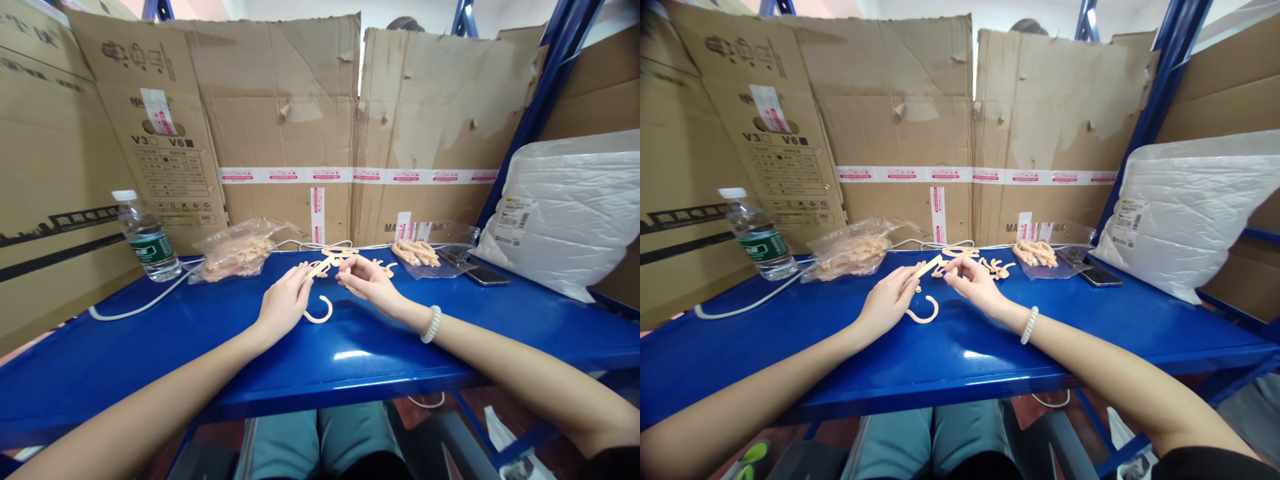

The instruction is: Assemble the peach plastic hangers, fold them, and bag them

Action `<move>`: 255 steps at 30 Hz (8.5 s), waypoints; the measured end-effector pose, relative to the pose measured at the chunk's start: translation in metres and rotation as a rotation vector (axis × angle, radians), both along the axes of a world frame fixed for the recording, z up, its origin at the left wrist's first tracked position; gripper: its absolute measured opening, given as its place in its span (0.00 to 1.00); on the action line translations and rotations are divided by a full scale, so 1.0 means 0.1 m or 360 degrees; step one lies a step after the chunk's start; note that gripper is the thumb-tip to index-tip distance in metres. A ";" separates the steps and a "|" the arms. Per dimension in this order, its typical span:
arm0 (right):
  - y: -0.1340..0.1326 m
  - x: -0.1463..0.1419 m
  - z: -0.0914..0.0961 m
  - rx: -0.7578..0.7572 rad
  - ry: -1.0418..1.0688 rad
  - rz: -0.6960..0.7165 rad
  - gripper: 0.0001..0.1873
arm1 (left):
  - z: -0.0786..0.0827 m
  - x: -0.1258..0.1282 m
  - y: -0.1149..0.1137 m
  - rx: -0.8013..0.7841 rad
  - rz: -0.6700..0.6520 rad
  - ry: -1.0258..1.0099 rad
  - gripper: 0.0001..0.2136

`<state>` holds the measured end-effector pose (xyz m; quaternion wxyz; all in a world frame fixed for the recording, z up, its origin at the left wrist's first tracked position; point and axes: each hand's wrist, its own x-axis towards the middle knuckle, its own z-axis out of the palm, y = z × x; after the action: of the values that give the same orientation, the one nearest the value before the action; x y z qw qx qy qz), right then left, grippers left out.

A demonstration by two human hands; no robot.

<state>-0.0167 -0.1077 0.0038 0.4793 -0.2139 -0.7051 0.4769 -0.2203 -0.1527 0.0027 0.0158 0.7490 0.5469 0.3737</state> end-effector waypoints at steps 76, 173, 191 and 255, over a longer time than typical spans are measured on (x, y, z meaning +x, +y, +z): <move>0.18 0.39 0.30 0.1663 -0.0878 -0.0523 0.19 | 0.19 0.04 0.03 -0.0846 -0.0235 -0.1668 0.06; 0.92 -0.39 0.15 0.1397 -0.1656 0.0122 0.11 | -0.09 -0.64 0.56 0.0007 -0.0542 0.0380 0.13; 0.54 0.42 0.22 0.1042 -0.1713 -0.0192 0.24 | -0.12 -0.62 0.59 0.0063 -0.0502 0.0661 0.14; 0.90 0.89 0.14 0.0620 -0.1841 -0.0205 0.18 | -0.17 -0.64 0.62 0.0068 -0.0422 0.0596 0.15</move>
<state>0.0722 -0.0177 0.0177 0.0769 -0.3887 -0.9108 0.1158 -0.2847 -0.0904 -0.0147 -0.0529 0.8708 0.4291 0.2342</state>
